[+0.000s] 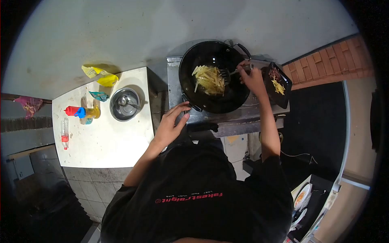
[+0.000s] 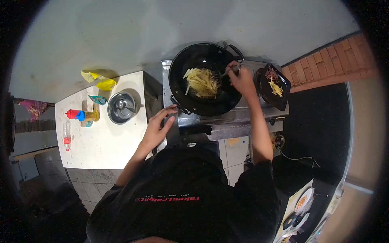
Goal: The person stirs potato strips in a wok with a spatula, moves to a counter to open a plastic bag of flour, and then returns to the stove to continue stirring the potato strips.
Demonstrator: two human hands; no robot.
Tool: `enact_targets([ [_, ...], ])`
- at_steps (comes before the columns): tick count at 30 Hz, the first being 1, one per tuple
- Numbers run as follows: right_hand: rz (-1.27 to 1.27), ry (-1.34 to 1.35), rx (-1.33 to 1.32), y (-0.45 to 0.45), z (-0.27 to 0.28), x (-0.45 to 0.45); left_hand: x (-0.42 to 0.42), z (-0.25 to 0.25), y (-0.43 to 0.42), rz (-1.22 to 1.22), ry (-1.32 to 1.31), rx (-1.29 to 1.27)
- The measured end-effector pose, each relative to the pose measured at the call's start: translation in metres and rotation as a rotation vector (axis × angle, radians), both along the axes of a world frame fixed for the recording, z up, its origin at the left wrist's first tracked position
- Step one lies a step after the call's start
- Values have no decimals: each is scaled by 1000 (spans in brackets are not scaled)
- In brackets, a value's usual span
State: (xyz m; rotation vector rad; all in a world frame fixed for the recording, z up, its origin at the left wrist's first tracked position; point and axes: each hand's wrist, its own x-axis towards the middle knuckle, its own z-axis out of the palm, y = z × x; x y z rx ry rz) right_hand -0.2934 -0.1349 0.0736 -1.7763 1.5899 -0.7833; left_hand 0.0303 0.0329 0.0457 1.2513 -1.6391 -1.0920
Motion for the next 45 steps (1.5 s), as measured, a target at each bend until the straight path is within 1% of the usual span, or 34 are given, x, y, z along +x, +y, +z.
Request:
enact_targets([
  [1,17,-72,-5,8,2,9,0,0,0,-2,-3,4],
  [2,36,32,-68,17,6,17,0,1,-1,-1,-7,9],
  [3,50,29,-67,24,12,26,-1,1,-1,14,-9,11],
  [5,266,164,-360,39,21,39,-6,2,-1,66,4,30],
  [6,272,155,-358,46,25,42,-9,1,0,73,-2,34],
  [8,290,250,-243,60,30,45,-15,-4,1,179,18,56],
  [9,294,240,-244,66,32,44,-19,-6,1,184,9,56],
  [11,356,340,-282,77,35,39,-27,-9,2,292,46,55],
  [12,383,357,-358,82,37,36,-30,-11,2,302,40,52],
  [13,393,349,-361,86,37,36,-32,-13,2,336,29,43],
  [15,450,223,-534,95,37,38,-38,-13,4,383,11,41],
  [16,482,192,-471,98,41,36,-40,-12,4,412,2,66],
  [19,486,104,-485,96,48,42,-47,-8,5,453,-21,77],
  [20,506,128,-392,90,49,43,-49,-11,5,467,-17,64],
  [23,557,159,-330,68,49,51,-56,-7,9,481,-40,47],
  [24,547,163,-381,60,48,56,-58,-8,10,482,-15,64],
  [27,540,125,-405,37,49,69,-62,-12,14,469,20,91],
  [31,495,104,-341,15,55,88,-65,-13,16,473,58,82],
  [33,479,126,-353,8,47,97,-63,-16,16,470,25,64],
  [39,470,205,-329,5,41,103,-58,-15,16,445,55,94],
  [41,473,272,-335,3,37,100,-57,-18,16,442,58,91],
  [45,473,326,-329,2,43,87,-57,-16,17,430,65,83],
])
